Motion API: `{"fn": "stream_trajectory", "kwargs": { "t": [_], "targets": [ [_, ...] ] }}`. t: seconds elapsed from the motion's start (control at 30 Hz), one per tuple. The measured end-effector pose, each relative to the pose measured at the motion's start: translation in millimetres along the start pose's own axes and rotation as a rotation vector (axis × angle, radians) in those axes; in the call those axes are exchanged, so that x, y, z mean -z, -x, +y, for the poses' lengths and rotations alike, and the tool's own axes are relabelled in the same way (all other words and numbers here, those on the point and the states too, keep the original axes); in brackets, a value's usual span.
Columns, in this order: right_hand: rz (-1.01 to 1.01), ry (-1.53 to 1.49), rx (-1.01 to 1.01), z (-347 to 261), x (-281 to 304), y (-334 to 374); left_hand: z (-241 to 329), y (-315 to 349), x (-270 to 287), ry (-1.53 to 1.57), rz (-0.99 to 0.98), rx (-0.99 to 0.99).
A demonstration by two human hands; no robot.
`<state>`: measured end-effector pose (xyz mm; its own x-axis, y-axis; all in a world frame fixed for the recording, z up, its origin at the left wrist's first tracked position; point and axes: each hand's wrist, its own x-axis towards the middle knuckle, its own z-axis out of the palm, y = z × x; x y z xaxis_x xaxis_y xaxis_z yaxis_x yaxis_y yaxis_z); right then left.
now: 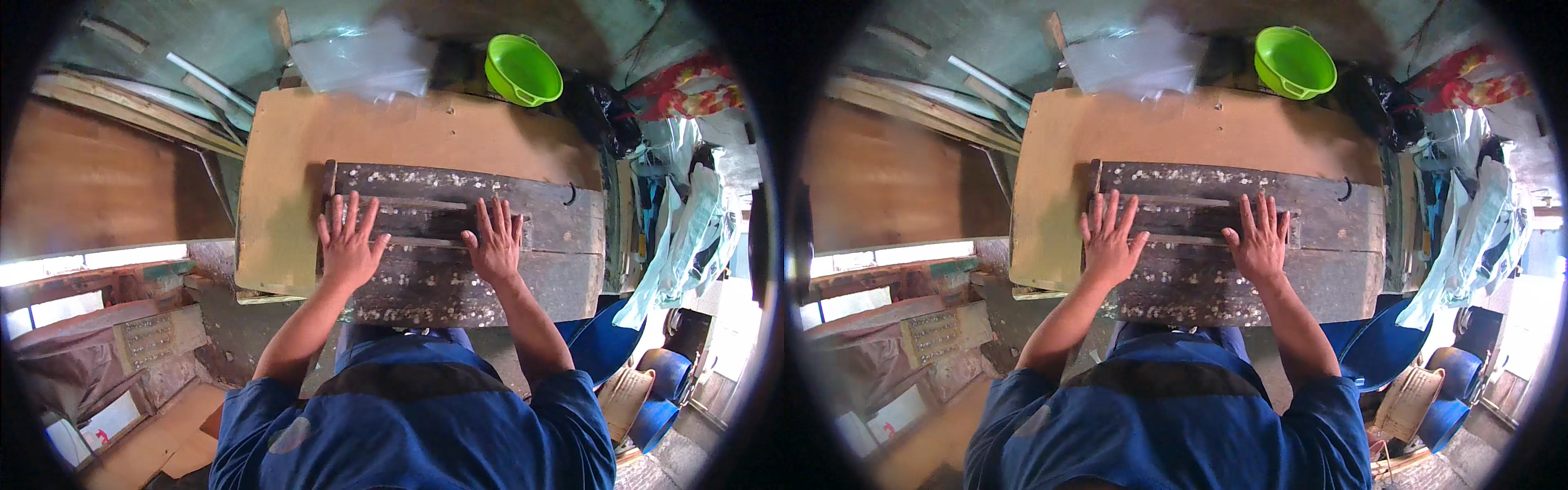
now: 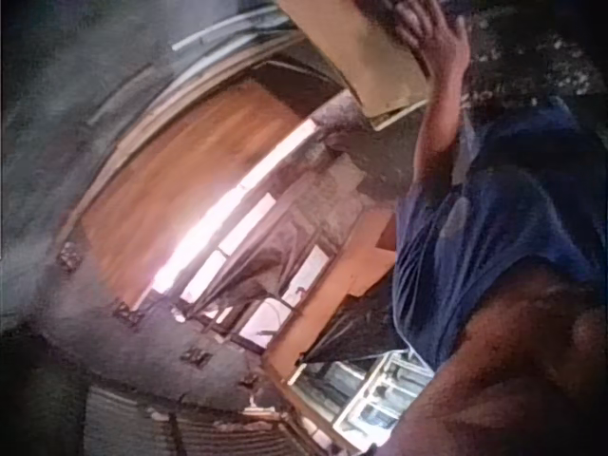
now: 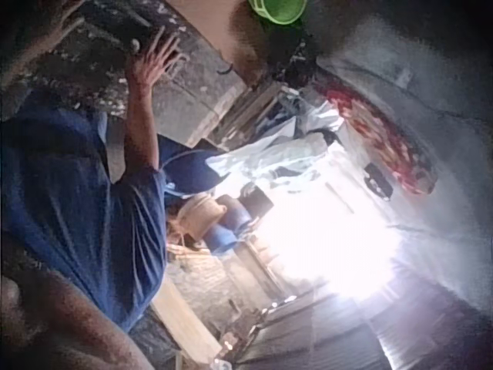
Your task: The person retrieves two wooden boards from a stack and places them on a workbench. They then retrieve a metal frame and place it on the boards. The person uses a lighter to heat a small metal ring and places it on the frame. Finally, they place a clear plastic sheet over the frame and press it down.
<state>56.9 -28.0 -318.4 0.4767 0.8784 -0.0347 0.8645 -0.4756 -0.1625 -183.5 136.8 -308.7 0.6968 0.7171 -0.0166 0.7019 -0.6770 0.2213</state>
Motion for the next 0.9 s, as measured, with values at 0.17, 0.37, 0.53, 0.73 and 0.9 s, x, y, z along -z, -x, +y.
{"fn": "stream_trajectory", "kwargs": {
  "t": [0.17, 0.37, 0.53, 0.73, 0.9],
  "targets": [
    [0.031, 0.047, -0.075, 14.0, -0.2, 10.5, -16.0, 1.0, -11.8, -0.044, -0.035, 0.042],
    [0.094, -0.040, -0.075, 18.8, -3.7, 14.5, -15.9, 2.7, -18.9, -0.053, -0.033, 0.050],
    [0.080, -0.100, -0.083, 22.0, 4.2, 15.0, -16.9, 0.7, -21.1, -0.039, -0.068, 0.061],
    [0.181, -0.168, -0.085, 28.6, 5.6, 21.8, -17.5, -1.0, -24.6, -0.040, -0.085, 0.059],
    [0.362, -0.298, -0.115, 56.5, 44.5, 41.1, -7.7, 0.3, -15.3, -0.116, -0.133, 0.147]
  ]
}}
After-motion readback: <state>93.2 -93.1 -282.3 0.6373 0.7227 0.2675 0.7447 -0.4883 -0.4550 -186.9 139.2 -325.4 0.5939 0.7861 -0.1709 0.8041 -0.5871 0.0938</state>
